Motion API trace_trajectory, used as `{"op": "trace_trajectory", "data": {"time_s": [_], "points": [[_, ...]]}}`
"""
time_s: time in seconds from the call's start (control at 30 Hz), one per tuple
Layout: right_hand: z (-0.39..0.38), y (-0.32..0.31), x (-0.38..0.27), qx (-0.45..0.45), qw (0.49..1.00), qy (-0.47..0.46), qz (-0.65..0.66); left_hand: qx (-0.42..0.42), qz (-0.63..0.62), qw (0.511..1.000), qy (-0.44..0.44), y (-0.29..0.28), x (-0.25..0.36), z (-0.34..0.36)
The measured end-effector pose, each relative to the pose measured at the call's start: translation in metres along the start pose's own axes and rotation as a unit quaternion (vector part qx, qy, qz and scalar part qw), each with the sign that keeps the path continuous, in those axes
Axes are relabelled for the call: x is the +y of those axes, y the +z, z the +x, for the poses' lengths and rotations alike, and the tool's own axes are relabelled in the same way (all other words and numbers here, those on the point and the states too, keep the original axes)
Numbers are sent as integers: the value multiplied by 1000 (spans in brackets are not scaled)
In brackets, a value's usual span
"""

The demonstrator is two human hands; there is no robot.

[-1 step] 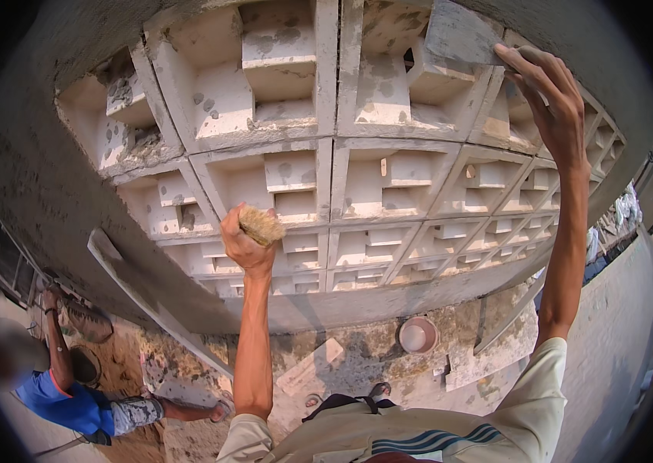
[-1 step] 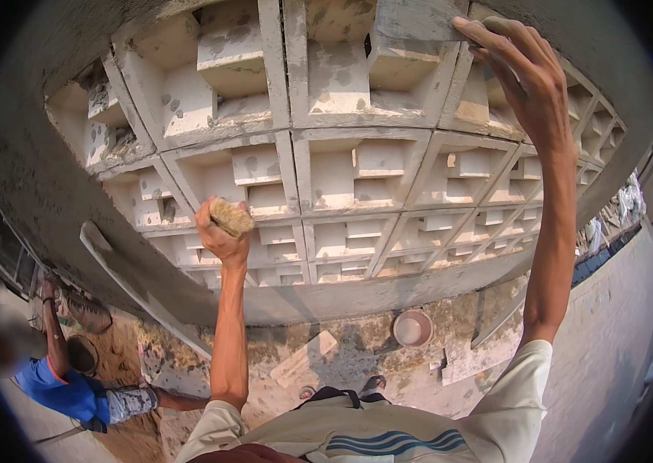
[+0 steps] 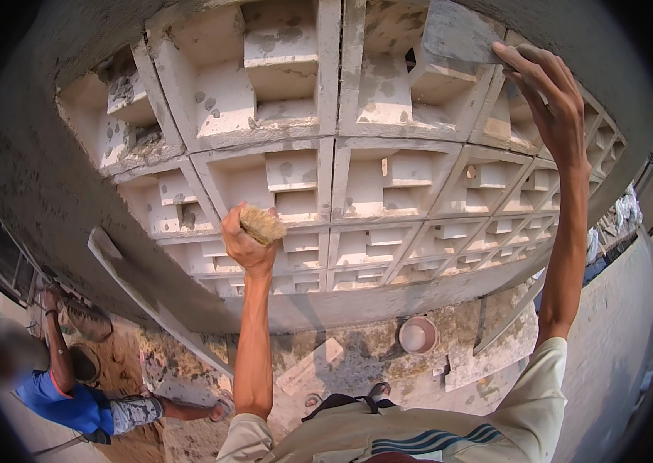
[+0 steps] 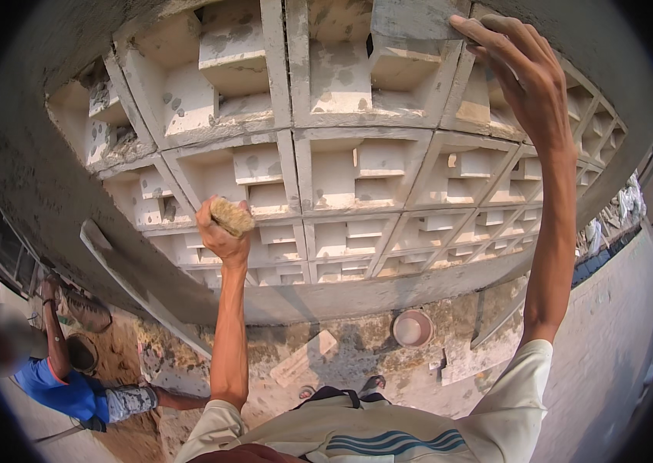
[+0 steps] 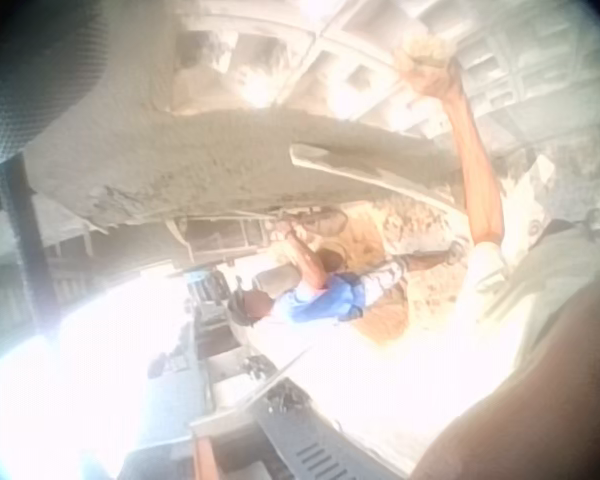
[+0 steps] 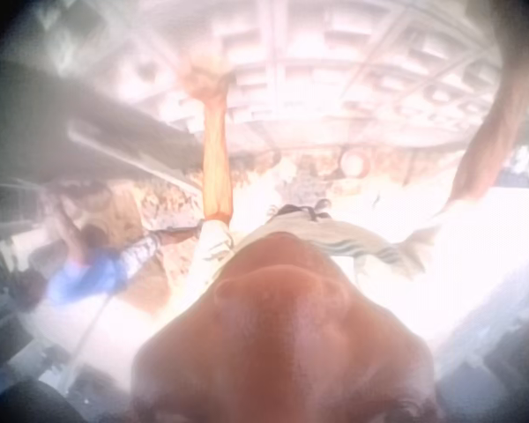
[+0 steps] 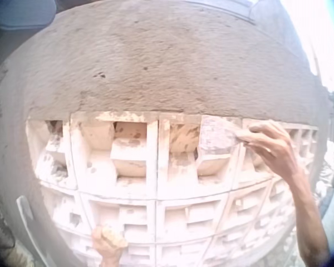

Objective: The person uses a brush to apply a liquid to a grid-patterned ceiling, then uses a trowel to smooth and apply plaster to the surface. The person works on the ceiling while standing on the ground, with another worker visible in the background.

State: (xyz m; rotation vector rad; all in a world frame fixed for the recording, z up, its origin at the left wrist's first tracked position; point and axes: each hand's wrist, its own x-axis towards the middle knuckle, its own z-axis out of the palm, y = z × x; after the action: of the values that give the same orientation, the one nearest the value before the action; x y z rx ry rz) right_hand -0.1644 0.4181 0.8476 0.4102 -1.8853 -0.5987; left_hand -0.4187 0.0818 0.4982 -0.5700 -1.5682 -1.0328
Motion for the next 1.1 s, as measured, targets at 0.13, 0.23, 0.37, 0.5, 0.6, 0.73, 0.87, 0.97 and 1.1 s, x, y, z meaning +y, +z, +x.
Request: {"op": "trace_trajectory", "data": {"time_s": [0.13,0.23,0.37,0.5,0.6,0.73,0.87,0.97,1.1], "points": [[19,7,-13,-15,1000,-2,19,1,6,1000,5,0,0,1],[28,10,-18,-17,1000,-5,13,5,2,1000,11,1,1,3],[38,15,-27,-20,1000,-7,7,1,8,1000,8,0,-1,2],[42,21,-28,-8,1000,-18,19,-3,11,1000,10,-1,2,3],[43,34,-29,69,997,15,28,-2,8,1000,12,0,1,2],[41,52,-34,63,997,10,42,2,15,1000,16,0,0,3],[-5,51,-100,23,995,70,68,5,9,1000,15,1,-4,1],[-41,54,-191,34,959,247,138,6,9,1000,17,1,-4,0],[-58,85,-265,58,910,367,183,4,-3,1000,10,6,2,0]]}}
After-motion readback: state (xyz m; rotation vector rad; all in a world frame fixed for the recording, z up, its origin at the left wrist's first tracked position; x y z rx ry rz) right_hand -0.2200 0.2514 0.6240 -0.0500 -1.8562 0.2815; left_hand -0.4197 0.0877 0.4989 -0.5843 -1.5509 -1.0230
